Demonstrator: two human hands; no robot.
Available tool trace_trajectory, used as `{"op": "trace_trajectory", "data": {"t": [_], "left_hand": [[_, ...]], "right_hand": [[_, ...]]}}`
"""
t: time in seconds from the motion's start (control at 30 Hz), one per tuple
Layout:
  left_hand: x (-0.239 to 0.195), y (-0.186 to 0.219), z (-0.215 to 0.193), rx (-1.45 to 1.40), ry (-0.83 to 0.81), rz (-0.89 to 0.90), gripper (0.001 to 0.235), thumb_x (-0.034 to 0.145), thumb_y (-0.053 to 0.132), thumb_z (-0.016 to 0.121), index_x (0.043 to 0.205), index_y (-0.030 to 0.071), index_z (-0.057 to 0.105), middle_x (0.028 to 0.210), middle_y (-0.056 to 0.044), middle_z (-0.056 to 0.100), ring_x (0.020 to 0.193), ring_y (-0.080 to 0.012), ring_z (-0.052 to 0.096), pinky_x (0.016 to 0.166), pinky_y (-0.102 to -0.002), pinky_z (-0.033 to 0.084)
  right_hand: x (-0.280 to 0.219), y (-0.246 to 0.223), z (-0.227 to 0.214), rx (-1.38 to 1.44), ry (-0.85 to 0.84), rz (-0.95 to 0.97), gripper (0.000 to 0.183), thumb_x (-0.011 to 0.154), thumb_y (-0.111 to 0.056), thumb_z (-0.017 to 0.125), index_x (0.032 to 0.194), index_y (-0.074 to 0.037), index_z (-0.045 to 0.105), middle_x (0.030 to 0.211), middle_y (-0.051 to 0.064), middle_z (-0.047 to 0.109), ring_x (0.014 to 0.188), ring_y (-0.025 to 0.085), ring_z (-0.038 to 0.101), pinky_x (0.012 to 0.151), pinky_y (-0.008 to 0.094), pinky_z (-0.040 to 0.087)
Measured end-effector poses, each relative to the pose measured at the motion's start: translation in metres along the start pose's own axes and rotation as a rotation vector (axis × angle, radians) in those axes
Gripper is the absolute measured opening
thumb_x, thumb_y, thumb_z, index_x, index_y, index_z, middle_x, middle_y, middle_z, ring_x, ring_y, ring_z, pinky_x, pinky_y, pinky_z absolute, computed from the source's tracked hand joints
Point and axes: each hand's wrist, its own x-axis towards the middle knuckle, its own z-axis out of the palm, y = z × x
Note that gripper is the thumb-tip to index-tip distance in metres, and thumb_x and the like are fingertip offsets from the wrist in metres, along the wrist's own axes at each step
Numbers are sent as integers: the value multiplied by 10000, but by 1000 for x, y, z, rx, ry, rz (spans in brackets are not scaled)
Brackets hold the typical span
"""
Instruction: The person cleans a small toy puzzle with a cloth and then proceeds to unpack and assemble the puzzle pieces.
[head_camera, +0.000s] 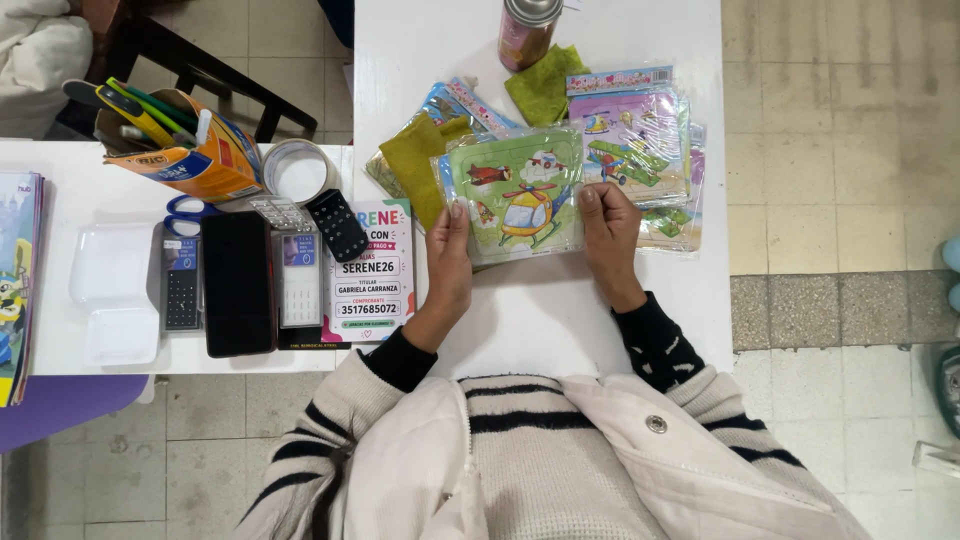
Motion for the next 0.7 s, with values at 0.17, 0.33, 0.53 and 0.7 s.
{"op": "trace_trajectory", "data": {"t": [0.17, 0.33, 0.53, 0.7], "left_hand": [[1, -5, -4, -3, 35, -40, 356, 1086, 337, 524, 1233, 44, 664, 1128, 9, 701, 1021, -34, 585, 956, -218, 464], [2, -18, -17, -32, 37, -33, 328, 1138, 315, 528, 1206, 24, 662, 1136, -10, 680, 1046, -62, 574, 986, -245, 462], [3, -16, -16, -38, 108, -84, 359, 1091, 335, 501, 1239, 42, 647, 1174, -23, 669, 1083, -82, 578, 1007, -261, 458], [2, -12, -14, -47, 98, -90, 356, 1102, 330, 485, 1225, 33, 638, 1175, -19, 665, 1087, -81, 583, 1013, -252, 457]], "right_hand": [[-1, -3, 2, -5, -2, -14, 321, 1117, -300, 596, 960, -21, 628, 796, -87, 535, 727, 8, 400, 629, 198, 364], [-1, -5, 2, -25, 7, -17, 319, 1112, -295, 598, 955, -19, 632, 780, -83, 537, 714, 10, 402, 618, 199, 363], [-1, -5, 2, -16, -1, -11, 310, 1103, -290, 610, 959, -17, 637, 771, -76, 544, 696, 14, 410, 601, 204, 363], [-1, -12, 3, -59, -5, 25, 316, 1097, -300, 611, 966, -16, 653, 755, -77, 561, 689, 8, 424, 593, 202, 365]]}}
